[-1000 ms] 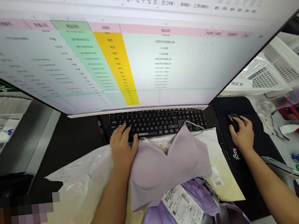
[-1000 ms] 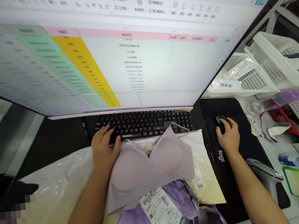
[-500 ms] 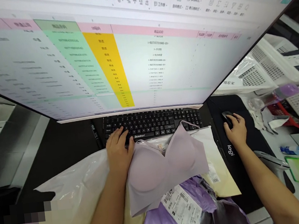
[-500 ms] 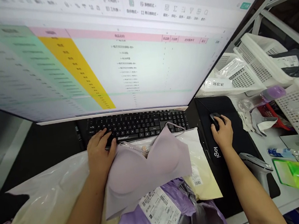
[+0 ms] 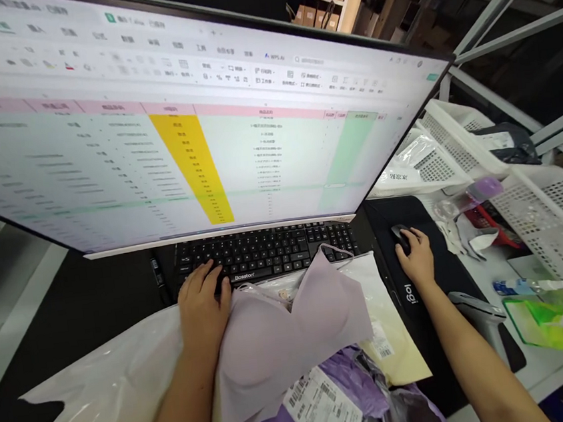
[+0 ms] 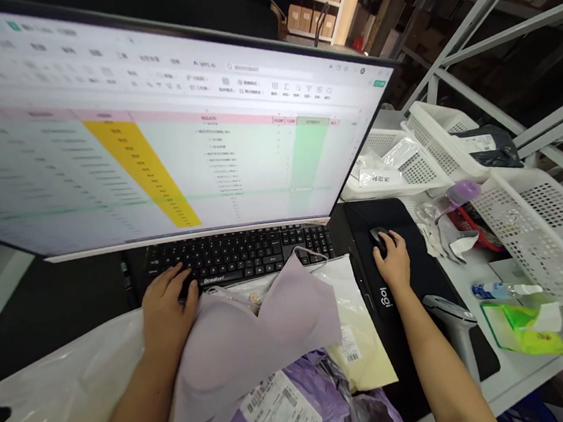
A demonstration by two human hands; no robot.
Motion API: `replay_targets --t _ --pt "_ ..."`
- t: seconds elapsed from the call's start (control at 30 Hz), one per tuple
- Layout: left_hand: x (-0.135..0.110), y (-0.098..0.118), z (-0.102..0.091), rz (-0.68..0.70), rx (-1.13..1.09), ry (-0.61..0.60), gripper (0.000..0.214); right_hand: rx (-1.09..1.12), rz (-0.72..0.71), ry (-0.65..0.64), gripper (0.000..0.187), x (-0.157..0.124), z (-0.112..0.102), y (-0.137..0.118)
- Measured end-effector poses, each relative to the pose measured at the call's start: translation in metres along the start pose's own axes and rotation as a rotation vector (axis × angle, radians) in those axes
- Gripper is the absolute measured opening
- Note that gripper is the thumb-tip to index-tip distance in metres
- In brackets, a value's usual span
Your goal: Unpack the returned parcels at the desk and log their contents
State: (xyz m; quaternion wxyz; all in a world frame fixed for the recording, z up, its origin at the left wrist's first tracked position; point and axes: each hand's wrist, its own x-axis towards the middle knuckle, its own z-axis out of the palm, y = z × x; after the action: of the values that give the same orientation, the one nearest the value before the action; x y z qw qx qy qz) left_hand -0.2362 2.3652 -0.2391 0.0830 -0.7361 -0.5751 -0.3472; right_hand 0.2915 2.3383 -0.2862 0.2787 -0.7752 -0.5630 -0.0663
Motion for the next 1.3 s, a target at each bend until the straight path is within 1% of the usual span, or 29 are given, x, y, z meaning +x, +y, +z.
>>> replay_targets --t 0.1,0.23,0.43,0.73,1.0,1.2,1.3 --pt "0.0001 -0.0005 0.0004 -0.003 -0.005 -0.001 0.025 0.009 -0.012 0.01 0.045 -0.0001 -0.0007 -0.0005" --pt "-0.0003 -0.0008 -0.0002 -0.014 -0.024 -0.013 0.026 -0.032 0.005 0.015 0.047 -0.0008 -0.0018 -0.0013" --pt "0.0004 -0.0001 -0.002 -0.017 -0.054 -0.011 0.027 -0.047 -0.021 0.003 0.043 -0.0005 -0.0011 -0.0007" --pt "-0.0003 0.0 -0.0017 -0.017 -0.032 -0.012 0.025 -0.053 -0.006 -0.018 0.044 0.0 -0.002 -0.0017" --pt "0.0002 0.0004 -0.0016 -0.011 -0.036 -0.005 0.024 -0.039 -0.002 -0.009 0.043 0.0007 -0.001 0.0007" --pt "-0.0001 0.0019 -0.0027 -0.046 -0.064 -0.02 0.026 -0.034 -0.005 -0.002 0.042 0.0016 0.0015 0.0033" --pt "-0.0003 0.0026 -0.003 -0.052 -0.062 -0.025 0.026 -0.024 0.001 0.007 0.044 0.0018 0.0019 0.0063"
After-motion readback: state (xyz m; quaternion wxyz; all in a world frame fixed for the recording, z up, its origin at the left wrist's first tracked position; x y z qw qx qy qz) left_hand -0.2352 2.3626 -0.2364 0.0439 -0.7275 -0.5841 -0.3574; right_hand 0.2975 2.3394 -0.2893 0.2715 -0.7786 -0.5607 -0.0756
